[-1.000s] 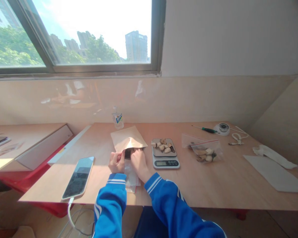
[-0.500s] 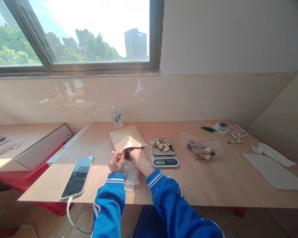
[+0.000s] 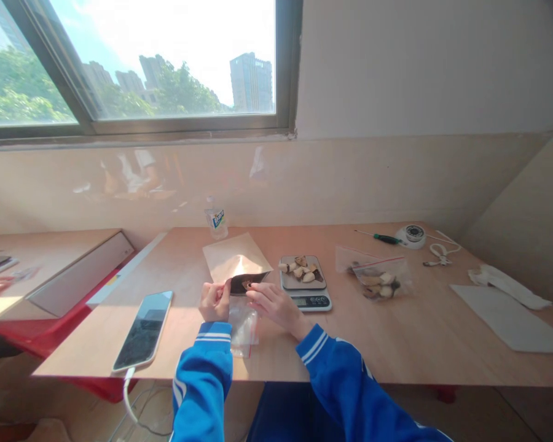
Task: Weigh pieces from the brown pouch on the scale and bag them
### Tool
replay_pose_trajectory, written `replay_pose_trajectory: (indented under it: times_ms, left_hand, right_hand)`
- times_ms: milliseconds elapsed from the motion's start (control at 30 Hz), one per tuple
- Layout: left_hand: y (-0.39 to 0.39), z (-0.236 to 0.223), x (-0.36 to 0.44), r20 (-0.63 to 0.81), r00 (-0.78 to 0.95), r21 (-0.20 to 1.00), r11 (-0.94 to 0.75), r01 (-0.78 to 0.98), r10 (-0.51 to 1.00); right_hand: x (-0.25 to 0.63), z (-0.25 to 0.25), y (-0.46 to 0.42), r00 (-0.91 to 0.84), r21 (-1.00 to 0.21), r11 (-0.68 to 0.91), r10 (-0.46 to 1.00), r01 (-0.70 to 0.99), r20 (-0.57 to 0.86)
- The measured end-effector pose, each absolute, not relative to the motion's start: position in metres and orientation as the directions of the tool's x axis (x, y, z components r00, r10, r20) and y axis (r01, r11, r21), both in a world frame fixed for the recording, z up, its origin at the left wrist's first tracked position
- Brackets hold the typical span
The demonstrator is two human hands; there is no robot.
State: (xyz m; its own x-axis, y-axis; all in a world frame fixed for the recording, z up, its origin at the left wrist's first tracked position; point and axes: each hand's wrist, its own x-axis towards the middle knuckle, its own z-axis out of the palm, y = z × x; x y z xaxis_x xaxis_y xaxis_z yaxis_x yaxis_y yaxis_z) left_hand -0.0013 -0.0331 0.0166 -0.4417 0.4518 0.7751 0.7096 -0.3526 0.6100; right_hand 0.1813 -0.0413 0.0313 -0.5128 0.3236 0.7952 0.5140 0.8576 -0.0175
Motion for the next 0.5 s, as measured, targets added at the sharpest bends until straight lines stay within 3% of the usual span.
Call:
replay_pose_trajectory:
  times_ms: [100,267,500]
  left_hand:
    - [-0.033,0.016,-0.002,0.771,-0.444,0.617,-0.362,0.699,0.457]
    - [-0.034,0.018,-0.001,0.766,-0.448,0.625,-0.368,0.688,0.461]
    - [-0.039,0.023,0.005,0.744,-0.471,0.650,-0.347,0.676,0.474]
  right_hand:
    - [0.208,0.033,-0.048,-0.442,-0.046,0.824,0.349,0.565,0.826]
    - [0.246,0.029,-0.040,-0.355,-0.154,0.705,0.519,0.693,0.778]
    - [0.255,0.024,-0.035,-0.274,-0.194,0.564,0.638,0.803,0.720]
